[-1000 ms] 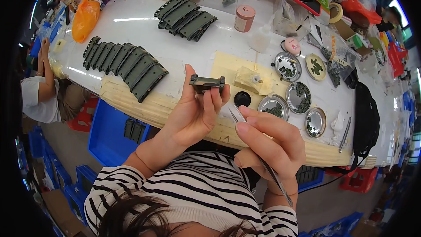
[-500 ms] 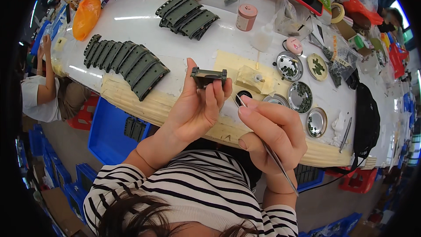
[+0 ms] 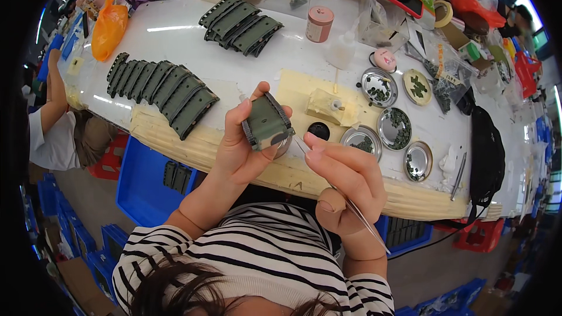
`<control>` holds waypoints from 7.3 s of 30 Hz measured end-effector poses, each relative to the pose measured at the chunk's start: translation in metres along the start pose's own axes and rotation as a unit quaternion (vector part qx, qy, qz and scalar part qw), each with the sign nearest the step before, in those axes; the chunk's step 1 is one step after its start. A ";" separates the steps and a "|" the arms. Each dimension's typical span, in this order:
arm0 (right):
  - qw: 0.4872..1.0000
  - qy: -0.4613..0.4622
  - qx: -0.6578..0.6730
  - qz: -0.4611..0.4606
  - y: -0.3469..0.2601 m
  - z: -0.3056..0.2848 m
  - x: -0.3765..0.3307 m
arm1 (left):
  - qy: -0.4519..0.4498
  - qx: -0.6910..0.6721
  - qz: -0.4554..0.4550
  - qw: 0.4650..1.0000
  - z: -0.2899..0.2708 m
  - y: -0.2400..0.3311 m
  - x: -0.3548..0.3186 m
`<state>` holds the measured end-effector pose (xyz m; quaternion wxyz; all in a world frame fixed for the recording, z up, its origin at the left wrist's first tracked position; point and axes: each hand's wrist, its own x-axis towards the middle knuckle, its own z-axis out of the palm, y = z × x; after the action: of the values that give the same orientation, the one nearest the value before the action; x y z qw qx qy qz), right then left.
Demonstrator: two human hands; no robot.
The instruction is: Cleaning and assembling plastic model tank components at a workshop bench.
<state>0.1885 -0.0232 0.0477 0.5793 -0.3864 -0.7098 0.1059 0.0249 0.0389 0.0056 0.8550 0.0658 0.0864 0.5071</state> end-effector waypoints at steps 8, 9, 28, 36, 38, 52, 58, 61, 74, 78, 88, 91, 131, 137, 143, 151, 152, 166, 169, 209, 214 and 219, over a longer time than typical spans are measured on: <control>0.999 -0.031 0.032 0.002 0.000 0.003 -0.005 | -0.049 0.045 0.002 0.998 -0.007 -0.001 -0.001; 0.999 -0.035 0.035 0.000 0.000 0.003 -0.005 | -0.050 0.048 0.003 0.998 -0.007 -0.001 0.000; 0.997 -0.067 0.034 -0.010 -0.003 -0.001 0.000 | -0.094 0.005 -0.030 0.995 -0.011 0.001 0.002; 0.997 -0.065 0.044 -0.024 0.000 -0.002 0.005 | -0.069 0.009 -0.055 0.996 -0.006 0.002 0.000; 0.996 -0.071 0.041 -0.023 0.001 -0.003 0.005 | -0.061 0.014 -0.056 0.996 -0.008 0.002 0.000; 0.995 -0.088 0.051 -0.024 0.001 -0.007 0.007 | -0.037 0.046 -0.057 0.997 -0.006 0.000 0.000; 0.996 -0.079 0.041 -0.024 0.001 -0.006 0.005 | 0.002 0.085 -0.045 0.995 0.001 -0.003 -0.001; 0.995 -0.080 0.049 -0.023 0.001 -0.006 0.007 | -0.006 0.081 -0.047 0.996 -0.001 -0.003 -0.001; 0.996 0.007 0.084 0.039 0.003 -0.007 -0.002 | 0.031 -0.255 -0.201 0.945 -0.016 0.004 0.004; 0.996 -0.001 0.081 0.033 0.003 -0.005 -0.002 | 0.025 -0.260 -0.192 0.946 -0.012 0.004 0.007; 0.998 -0.007 0.062 0.027 0.003 -0.003 0.000 | 0.023 -0.259 -0.185 0.948 -0.009 0.004 0.009; 0.998 -0.005 0.061 0.032 0.003 -0.001 0.000 | 0.022 -0.266 -0.186 0.945 -0.009 0.004 0.009; 0.962 -0.139 -0.171 -0.161 0.000 -0.001 0.035 | 0.153 -0.064 -0.099 0.981 0.010 -0.008 0.002; 0.956 -0.165 -0.169 -0.171 0.000 -0.002 0.040 | 0.165 -0.067 -0.086 0.980 0.009 -0.009 0.002; 0.953 -0.169 -0.173 -0.183 -0.001 -0.004 0.044 | 0.126 -0.063 -0.088 0.986 -0.001 -0.010 0.001; 0.952 -0.171 -0.181 -0.180 0.001 -0.003 0.041 | 0.097 -0.078 -0.095 0.988 -0.012 -0.010 0.001; 0.953 -0.165 -0.185 -0.175 0.000 -0.005 0.042 | 0.087 -0.074 -0.099 0.988 -0.010 -0.009 0.001; 0.958 0.019 0.214 0.189 -0.002 0.003 -0.015 | -0.172 0.168 0.120 0.963 -0.013 0.003 -0.003; 0.945 -0.007 0.249 0.213 -0.001 0.011 -0.023 | -0.185 0.171 0.124 0.960 -0.013 0.001 -0.004; 0.903 -0.160 -0.327 0.228 0.070 -0.098 0.015 | -0.107 0.325 -0.232 0.911 0.004 -0.002 -0.041; 0.901 -0.207 -0.319 0.207 0.103 -0.097 0.017 | -0.093 0.309 -0.203 0.924 -0.001 -0.004 -0.042; 0.895 -0.223 -0.297 0.246 0.119 -0.098 0.021 | -0.090 0.303 -0.172 0.933 0.001 0.000 -0.041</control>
<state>0.3269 0.0426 0.0227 0.2198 -0.6687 -0.7014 0.1126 0.0057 0.0026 0.0101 0.8730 0.3512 0.1681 0.2938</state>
